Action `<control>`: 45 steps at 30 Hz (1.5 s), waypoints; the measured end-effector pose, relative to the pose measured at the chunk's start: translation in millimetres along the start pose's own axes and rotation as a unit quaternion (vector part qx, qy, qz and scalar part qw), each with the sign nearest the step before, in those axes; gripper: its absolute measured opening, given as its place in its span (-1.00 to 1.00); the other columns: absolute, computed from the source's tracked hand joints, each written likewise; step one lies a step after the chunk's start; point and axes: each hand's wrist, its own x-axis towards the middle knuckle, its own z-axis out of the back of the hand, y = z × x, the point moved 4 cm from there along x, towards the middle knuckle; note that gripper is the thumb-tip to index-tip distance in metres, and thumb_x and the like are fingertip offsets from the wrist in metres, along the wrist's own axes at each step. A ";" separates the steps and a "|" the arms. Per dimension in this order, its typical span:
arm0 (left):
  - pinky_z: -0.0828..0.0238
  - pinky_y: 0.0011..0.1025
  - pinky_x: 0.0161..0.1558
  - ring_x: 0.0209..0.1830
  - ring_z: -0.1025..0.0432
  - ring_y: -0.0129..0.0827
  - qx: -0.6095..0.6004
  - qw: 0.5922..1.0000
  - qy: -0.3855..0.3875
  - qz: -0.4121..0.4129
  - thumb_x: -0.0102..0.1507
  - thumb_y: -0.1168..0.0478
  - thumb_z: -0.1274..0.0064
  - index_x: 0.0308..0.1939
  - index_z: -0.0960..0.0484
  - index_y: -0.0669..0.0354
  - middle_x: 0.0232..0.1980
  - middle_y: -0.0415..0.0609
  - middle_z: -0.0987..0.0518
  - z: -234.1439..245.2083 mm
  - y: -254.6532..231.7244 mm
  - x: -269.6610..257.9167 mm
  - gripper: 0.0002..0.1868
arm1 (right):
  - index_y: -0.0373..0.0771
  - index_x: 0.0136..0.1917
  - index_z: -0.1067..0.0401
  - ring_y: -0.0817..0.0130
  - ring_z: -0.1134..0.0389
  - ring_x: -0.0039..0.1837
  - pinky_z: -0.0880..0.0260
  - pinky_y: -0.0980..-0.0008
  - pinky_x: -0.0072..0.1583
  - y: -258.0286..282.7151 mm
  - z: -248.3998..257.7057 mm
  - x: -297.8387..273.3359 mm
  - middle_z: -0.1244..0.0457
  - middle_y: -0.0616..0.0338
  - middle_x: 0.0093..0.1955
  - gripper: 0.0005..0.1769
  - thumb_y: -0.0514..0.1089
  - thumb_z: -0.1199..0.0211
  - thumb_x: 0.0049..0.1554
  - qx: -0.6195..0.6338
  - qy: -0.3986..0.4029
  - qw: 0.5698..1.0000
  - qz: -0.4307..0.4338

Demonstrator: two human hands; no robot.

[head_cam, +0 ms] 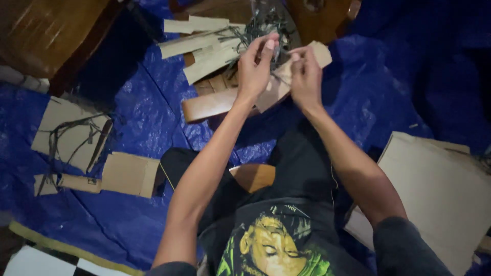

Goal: Wrapping wooden chair components with cardboard and securing them with plastic ties.

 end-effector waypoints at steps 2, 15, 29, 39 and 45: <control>-0.41 -0.50 -0.16 -0.11 -0.54 -0.45 0.059 0.998 -0.022 -0.029 0.45 0.00 0.07 0.17 -0.65 0.23 -0.02 -0.02 -0.75 0.1 10.3 -14.4 -0.58 | -0.27 0.15 -0.37 0.54 -0.10 -0.28 -0.12 0.45 -0.22 -35.4 11.0 -8.8 -0.11 0.31 -0.32 -0.85 -0.15 -0.07 0.45 -0.021 -0.040 0.999 -0.015; -0.20 0.01 0.25 0.28 -0.32 0.13 0.497 0.826 0.202 -0.174 0.27 -0.19 -0.15 0.46 -0.32 0.21 0.30 0.21 -0.46 87.0 51.0 -70.2 -0.18 | -0.22 0.22 -0.26 0.59 -0.03 -0.32 0.01 0.53 -0.28 -5.9 33.5 -78.0 -0.15 0.30 -0.27 -0.88 -0.17 0.00 0.46 0.265 -0.187 0.946 -0.009; -0.07 -0.08 0.41 0.43 -0.29 0.01 0.464 0.837 0.158 -0.243 0.43 0.05 -0.04 0.44 -0.41 0.22 0.40 0.14 -0.47 179.2 45.8 -95.4 -0.45 | -0.27 0.28 -0.33 0.44 -0.28 -0.16 -0.37 0.45 -0.14 6.1 -36.1 -120.4 -0.27 0.15 0.07 -0.81 -0.24 0.01 0.44 0.157 -0.085 0.984 0.025; -0.07 -0.07 0.44 0.39 -0.34 -0.03 0.448 0.871 0.020 -0.200 0.41 0.11 -0.01 0.31 -0.55 0.13 0.28 0.05 -0.57 179.8 49.4 -112.5 -0.60 | -0.32 0.28 -0.44 -0.07 -0.32 0.41 -0.33 0.12 0.39 29.5 -71.2 -105.5 -0.33 -0.10 0.31 -0.75 -0.27 -0.19 0.34 -0.235 0.049 0.938 0.250; -0.21 -0.08 0.26 0.15 -0.36 0.00 0.370 0.906 -0.127 -0.164 0.19 0.18 -0.20 0.31 -0.46 0.20 0.07 0.12 -0.58 169.7 35.4 -114.4 -0.39 | -0.33 0.28 -0.44 -0.12 -0.27 0.43 -0.29 0.10 0.39 38.7 -99.5 -116.9 -0.31 -0.16 0.34 -0.72 -0.27 -0.20 0.31 -0.252 0.043 0.936 0.241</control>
